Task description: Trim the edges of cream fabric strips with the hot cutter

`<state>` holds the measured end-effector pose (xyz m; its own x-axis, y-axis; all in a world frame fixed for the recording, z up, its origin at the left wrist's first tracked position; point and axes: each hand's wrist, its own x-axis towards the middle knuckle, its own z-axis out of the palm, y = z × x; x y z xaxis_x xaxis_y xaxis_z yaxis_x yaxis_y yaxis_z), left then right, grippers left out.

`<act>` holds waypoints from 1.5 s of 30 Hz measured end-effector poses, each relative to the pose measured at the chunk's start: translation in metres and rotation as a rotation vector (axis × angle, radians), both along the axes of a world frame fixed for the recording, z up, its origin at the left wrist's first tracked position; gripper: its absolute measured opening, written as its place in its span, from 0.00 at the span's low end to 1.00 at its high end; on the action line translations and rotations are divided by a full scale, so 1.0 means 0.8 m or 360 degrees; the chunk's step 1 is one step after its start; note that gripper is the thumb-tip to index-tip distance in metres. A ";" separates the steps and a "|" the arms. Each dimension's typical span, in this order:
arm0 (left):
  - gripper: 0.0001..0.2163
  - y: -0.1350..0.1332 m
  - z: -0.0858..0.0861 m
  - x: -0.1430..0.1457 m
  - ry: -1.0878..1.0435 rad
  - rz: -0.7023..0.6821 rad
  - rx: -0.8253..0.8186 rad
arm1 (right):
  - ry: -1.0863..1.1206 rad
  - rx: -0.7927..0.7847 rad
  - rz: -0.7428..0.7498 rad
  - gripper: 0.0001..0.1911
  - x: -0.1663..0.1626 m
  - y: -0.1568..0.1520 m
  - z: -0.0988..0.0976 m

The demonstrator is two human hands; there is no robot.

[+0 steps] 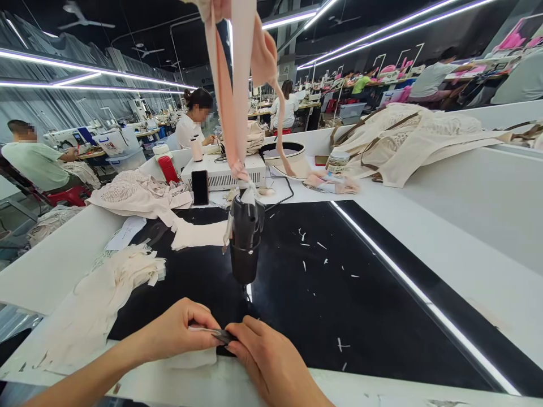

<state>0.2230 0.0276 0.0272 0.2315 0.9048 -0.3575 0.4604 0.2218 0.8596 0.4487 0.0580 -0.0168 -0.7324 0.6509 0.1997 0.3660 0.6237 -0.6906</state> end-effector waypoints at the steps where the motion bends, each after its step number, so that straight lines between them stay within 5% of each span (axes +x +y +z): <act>1: 0.12 -0.001 0.001 0.000 -0.0006 0.0003 -0.0007 | -0.0007 -0.0013 -0.0004 0.23 0.000 0.000 0.000; 36: 0.09 -0.008 0.001 0.009 -0.0036 -0.0032 0.0055 | 0.0057 0.0011 -0.0063 0.25 -0.005 -0.007 0.001; 45: 0.09 -0.011 0.003 0.014 0.0010 -0.0048 0.0052 | 0.0234 -0.0044 -0.0060 0.24 0.005 -0.013 -0.023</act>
